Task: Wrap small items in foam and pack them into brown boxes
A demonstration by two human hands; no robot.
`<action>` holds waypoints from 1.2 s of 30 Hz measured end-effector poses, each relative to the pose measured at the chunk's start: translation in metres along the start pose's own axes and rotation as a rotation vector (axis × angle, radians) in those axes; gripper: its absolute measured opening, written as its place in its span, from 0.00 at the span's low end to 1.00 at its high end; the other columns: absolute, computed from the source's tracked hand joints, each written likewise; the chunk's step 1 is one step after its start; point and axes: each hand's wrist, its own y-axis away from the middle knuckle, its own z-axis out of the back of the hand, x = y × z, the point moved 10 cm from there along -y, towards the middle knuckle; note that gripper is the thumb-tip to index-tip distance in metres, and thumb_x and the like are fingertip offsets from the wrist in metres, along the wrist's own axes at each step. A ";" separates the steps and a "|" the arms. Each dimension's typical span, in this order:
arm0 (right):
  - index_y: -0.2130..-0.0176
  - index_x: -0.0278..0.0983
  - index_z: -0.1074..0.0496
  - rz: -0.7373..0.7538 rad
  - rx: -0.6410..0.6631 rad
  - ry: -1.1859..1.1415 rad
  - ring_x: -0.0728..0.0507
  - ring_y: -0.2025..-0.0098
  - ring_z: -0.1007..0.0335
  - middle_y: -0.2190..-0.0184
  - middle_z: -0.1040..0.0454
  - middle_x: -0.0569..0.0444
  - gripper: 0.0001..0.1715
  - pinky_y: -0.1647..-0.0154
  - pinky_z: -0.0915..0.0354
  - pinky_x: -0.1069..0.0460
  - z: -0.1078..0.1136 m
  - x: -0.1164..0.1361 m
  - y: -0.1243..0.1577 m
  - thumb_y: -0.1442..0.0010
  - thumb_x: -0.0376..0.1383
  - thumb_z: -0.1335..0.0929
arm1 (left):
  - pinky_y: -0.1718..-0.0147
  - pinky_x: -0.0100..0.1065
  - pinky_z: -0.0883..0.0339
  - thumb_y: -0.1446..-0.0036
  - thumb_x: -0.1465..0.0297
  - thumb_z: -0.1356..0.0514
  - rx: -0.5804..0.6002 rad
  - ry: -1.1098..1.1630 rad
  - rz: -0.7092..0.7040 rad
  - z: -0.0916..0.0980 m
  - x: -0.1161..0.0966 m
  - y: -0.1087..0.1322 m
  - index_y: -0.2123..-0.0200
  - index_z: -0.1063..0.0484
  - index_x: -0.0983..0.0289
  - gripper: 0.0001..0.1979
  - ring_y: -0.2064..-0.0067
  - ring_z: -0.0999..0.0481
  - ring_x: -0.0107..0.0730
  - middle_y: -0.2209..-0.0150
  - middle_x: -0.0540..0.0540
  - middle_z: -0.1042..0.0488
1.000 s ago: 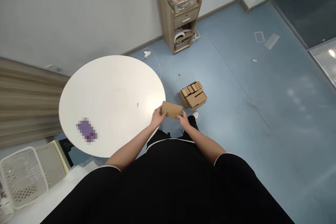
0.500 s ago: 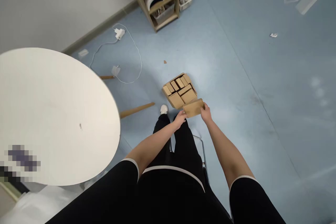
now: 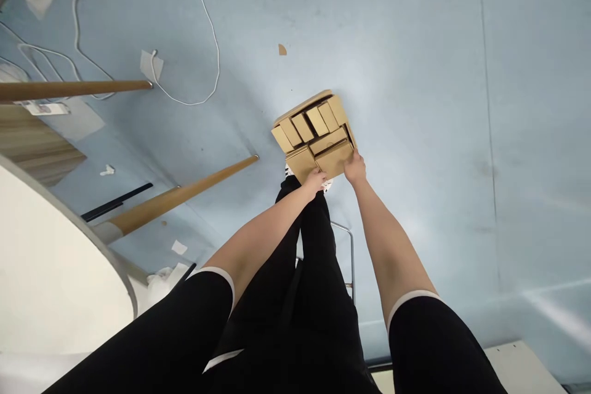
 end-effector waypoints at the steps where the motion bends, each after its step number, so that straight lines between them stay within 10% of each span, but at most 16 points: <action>1: 0.25 0.34 0.52 0.016 -0.002 0.022 0.27 0.28 0.46 0.29 0.43 0.38 0.50 0.28 0.47 0.30 -0.001 0.004 0.002 0.39 0.44 0.35 | 0.59 0.35 0.31 0.43 0.61 0.34 -0.010 0.010 0.017 0.000 0.000 0.003 0.41 0.29 0.61 0.27 0.56 0.23 0.38 0.55 0.60 0.23; 6: 0.26 0.32 0.50 0.041 -0.011 0.151 0.28 0.25 0.54 0.26 0.47 0.37 0.47 0.26 0.52 0.31 0.015 0.030 0.035 0.39 0.40 0.36 | 0.62 0.32 0.31 0.42 0.64 0.34 -0.068 -0.007 0.085 0.017 -0.008 0.050 0.44 0.27 0.59 0.22 0.59 0.24 0.35 0.59 0.55 0.22; 12: 0.37 0.36 0.30 0.106 0.074 0.025 0.35 0.34 0.33 0.38 0.27 0.41 0.32 0.30 0.40 0.37 0.035 0.122 0.142 0.38 0.37 0.37 | 0.66 0.28 0.33 0.38 0.68 0.38 -0.101 0.024 0.056 0.072 -0.014 0.177 0.45 0.27 0.60 0.18 0.61 0.23 0.30 0.55 0.56 0.21; 23: 0.45 0.45 0.25 0.514 0.593 -0.198 0.36 0.51 0.20 0.45 0.22 0.45 0.26 0.53 0.25 0.42 0.021 0.343 0.497 0.41 0.49 0.31 | 0.64 0.30 0.31 0.40 0.63 0.34 -0.181 0.585 -0.444 0.179 0.015 0.484 0.45 0.26 0.60 0.21 0.60 0.20 0.31 0.51 0.58 0.20; 28: 0.47 0.44 0.24 0.645 0.879 -0.079 0.38 0.53 0.21 0.47 0.21 0.48 0.28 0.55 0.28 0.45 -0.049 0.402 0.665 0.44 0.52 0.27 | 0.60 0.34 0.30 0.40 0.61 0.34 -0.262 0.852 -0.665 0.268 0.081 0.594 0.44 0.27 0.62 0.22 0.57 0.19 0.35 0.49 0.60 0.20; 36: 0.52 0.44 0.21 0.751 1.020 0.183 0.39 0.56 0.22 0.49 0.20 0.49 0.25 0.55 0.29 0.44 -0.239 0.455 0.860 0.47 0.50 0.24 | 0.61 0.33 0.30 0.40 0.65 0.36 -0.465 1.207 -0.836 0.437 0.262 0.717 0.47 0.27 0.63 0.18 0.62 0.21 0.29 0.47 0.61 0.22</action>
